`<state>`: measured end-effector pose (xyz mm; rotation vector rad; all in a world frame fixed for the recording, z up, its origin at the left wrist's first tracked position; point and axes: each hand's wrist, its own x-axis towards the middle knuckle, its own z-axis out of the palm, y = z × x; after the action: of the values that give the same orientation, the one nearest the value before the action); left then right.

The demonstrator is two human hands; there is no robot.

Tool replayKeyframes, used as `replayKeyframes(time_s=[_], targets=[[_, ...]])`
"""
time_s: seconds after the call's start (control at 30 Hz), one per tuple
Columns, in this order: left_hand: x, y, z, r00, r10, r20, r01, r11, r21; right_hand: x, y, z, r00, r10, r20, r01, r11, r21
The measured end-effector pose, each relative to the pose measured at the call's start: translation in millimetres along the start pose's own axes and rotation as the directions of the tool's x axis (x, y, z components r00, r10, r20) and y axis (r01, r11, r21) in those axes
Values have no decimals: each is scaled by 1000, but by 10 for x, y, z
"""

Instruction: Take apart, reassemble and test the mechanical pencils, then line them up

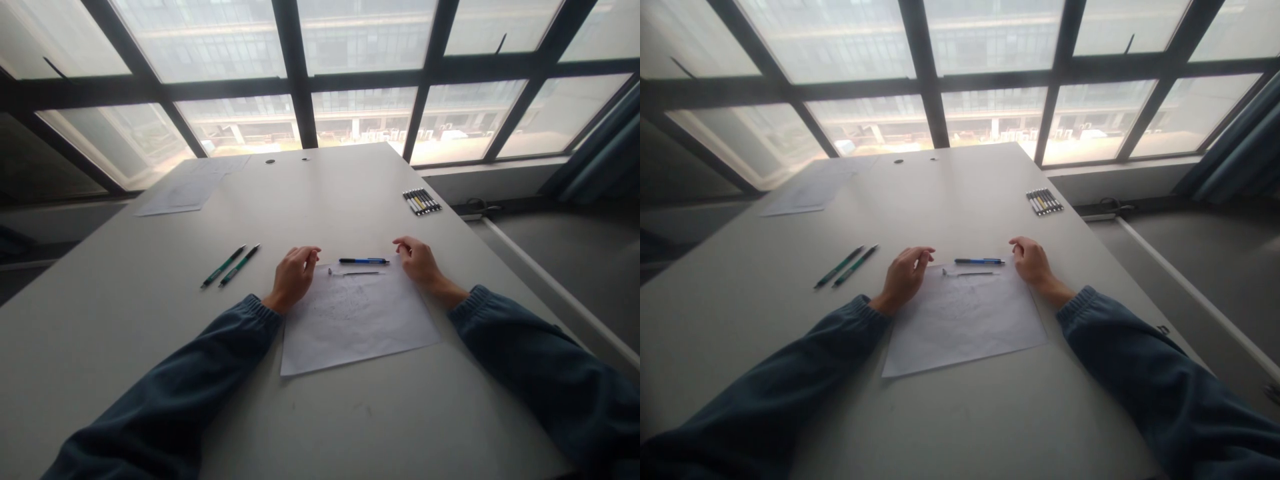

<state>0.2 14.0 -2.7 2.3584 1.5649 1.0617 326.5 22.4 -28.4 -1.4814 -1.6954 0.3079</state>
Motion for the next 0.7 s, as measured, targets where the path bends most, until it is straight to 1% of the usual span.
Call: replayKeyframes(time_s=[0.1,0.17,0.43,0.57,0.63,0.7], targets=[[4,-15,13,997,-71,43,70,997,18,-1,17,11,999,-10,31,11,1000,-28],[6,-28,25,993,-94,68,92,995,25,-3,16,14,999,-30,37,32,999,-41],[8,-55,48,993,-90,81,87,996,29,-2,17,15,996,-70,46,74,994,-77],[9,-19,20,997,-43,58,39,997,61,-5,42,34,996,-82,47,86,992,-94],[9,13,-5,999,10,38,-13,996,83,-5,55,44,995,-87,41,91,992,-90],[6,43,-26,996,90,21,-91,992,85,-4,55,46,995,-93,26,95,992,-79]])
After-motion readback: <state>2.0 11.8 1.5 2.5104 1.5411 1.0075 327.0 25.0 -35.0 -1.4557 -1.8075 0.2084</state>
